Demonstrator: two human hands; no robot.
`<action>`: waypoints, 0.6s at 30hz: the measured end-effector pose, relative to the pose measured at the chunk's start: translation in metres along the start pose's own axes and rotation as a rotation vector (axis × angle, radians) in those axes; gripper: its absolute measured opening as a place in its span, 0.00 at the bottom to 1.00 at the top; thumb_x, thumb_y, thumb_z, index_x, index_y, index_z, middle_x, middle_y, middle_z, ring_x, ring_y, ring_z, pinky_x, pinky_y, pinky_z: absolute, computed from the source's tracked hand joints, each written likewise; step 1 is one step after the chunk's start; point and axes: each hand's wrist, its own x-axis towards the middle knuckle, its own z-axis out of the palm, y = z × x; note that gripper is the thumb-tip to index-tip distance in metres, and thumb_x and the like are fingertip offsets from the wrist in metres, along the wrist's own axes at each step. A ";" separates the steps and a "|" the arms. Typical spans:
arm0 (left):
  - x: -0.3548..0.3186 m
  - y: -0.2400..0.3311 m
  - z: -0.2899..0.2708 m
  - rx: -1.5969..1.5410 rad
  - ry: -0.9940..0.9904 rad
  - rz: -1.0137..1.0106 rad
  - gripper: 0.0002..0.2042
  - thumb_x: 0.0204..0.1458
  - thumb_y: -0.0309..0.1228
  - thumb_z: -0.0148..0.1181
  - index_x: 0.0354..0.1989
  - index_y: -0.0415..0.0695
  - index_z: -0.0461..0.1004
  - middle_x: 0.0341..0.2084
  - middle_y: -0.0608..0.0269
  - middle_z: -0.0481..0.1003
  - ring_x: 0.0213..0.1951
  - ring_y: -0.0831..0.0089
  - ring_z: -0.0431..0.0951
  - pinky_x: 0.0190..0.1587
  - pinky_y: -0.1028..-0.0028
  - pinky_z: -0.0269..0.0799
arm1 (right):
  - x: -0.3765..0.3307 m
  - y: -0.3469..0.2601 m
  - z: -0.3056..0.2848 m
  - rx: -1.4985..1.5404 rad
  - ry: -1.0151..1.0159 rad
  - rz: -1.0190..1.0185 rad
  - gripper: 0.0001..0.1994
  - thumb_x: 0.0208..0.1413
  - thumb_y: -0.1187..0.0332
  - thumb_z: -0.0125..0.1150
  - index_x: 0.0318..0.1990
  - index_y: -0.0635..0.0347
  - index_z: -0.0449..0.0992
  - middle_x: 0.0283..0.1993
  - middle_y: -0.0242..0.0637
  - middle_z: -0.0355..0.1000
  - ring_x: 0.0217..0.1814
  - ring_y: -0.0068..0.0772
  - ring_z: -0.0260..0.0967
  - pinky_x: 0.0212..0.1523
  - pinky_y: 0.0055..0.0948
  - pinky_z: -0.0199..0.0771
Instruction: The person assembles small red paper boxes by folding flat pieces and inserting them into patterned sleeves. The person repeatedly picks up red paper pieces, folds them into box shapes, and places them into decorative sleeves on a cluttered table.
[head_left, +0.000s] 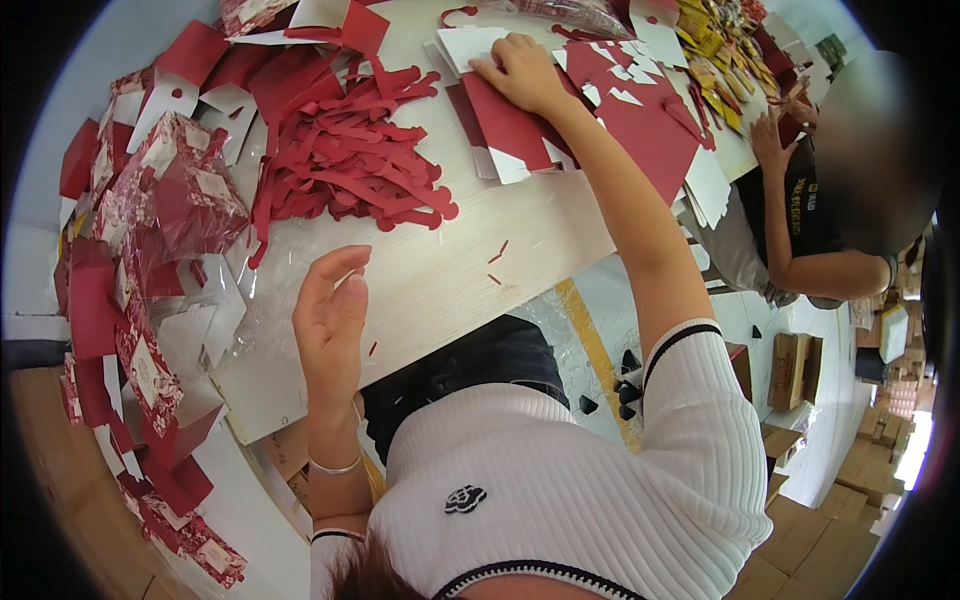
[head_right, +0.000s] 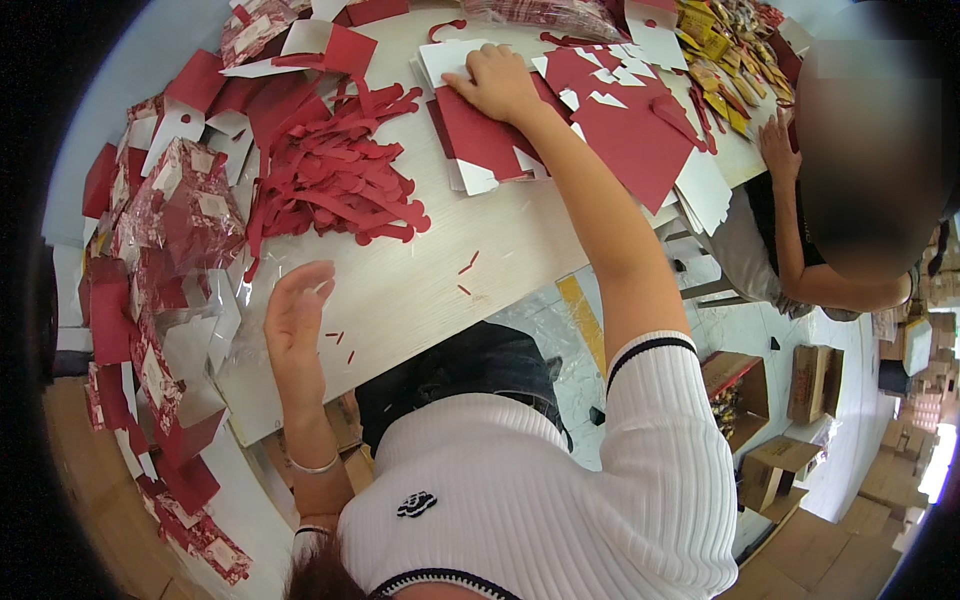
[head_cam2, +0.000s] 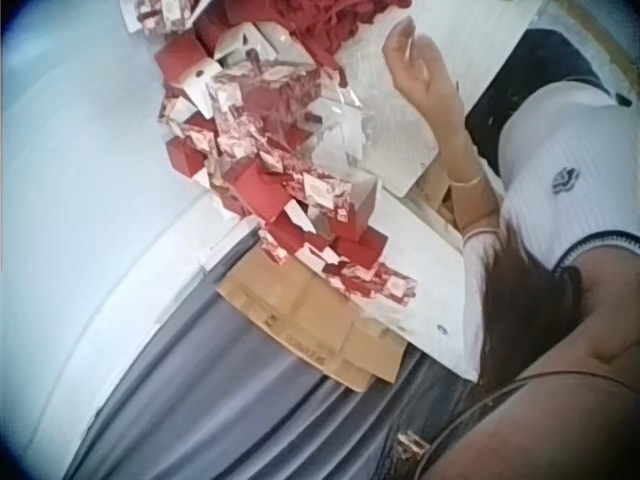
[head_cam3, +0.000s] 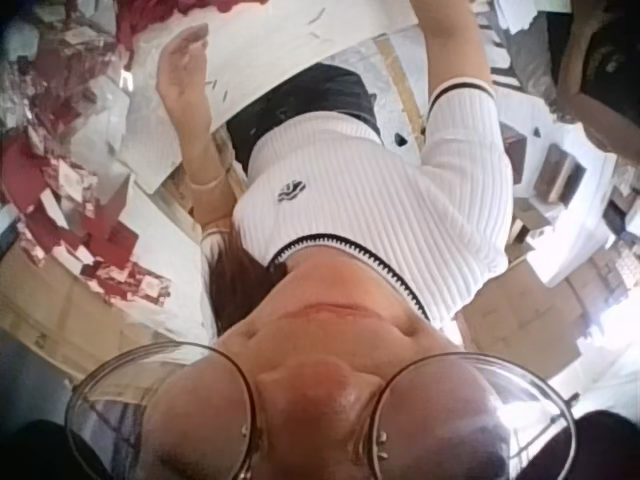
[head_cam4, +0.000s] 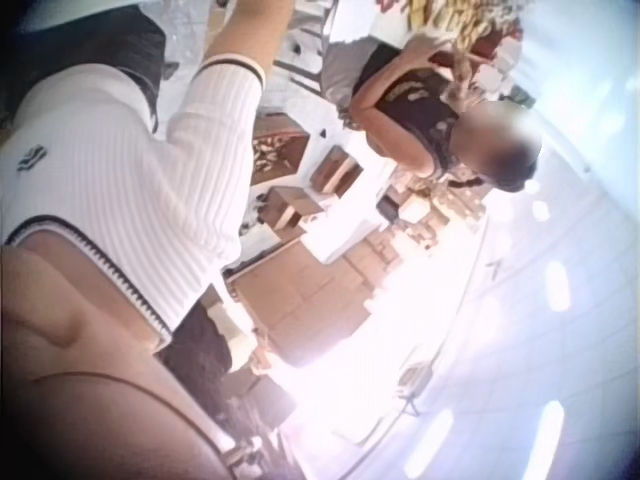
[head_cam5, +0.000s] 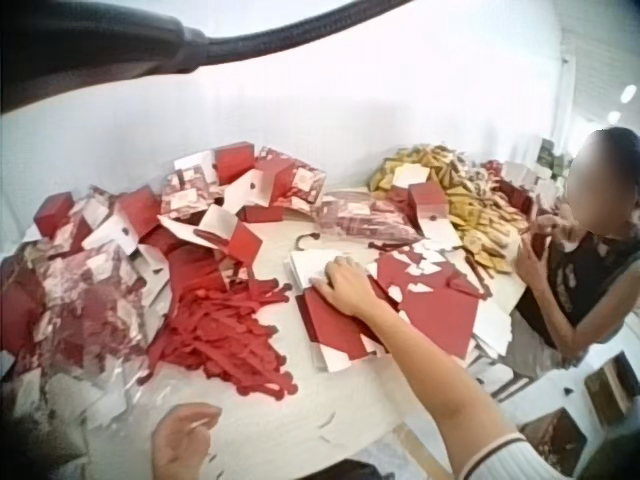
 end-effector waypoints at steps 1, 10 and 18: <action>0.000 0.000 0.001 -0.011 -0.003 0.011 0.12 0.54 0.28 0.45 0.44 0.35 0.66 0.43 0.58 0.69 0.48 0.72 0.66 0.54 0.67 0.59 | 0.000 0.002 -0.001 0.030 0.000 0.030 0.20 0.48 0.51 0.52 0.20 0.61 0.70 0.24 0.42 0.68 0.31 0.45 0.64 0.35 0.40 0.61; 0.018 0.015 0.022 0.170 0.060 0.207 0.24 0.49 0.29 0.54 0.54 0.36 0.56 0.50 0.52 0.62 0.53 0.64 0.63 0.54 0.66 0.57 | 0.059 -0.057 -0.064 0.168 -0.179 0.358 0.08 0.46 0.64 0.55 0.31 0.58 0.75 0.29 0.47 0.71 0.32 0.48 0.68 0.31 0.39 0.67; 0.068 0.026 0.026 0.905 0.347 0.403 0.53 0.32 0.49 0.67 0.58 0.28 0.41 0.54 0.31 0.51 0.55 0.45 0.57 0.54 0.62 0.56 | 0.090 -0.194 -0.114 0.526 0.045 0.147 0.24 0.53 0.55 0.49 0.14 0.67 0.71 0.16 0.54 0.64 0.21 0.53 0.65 0.24 0.41 0.64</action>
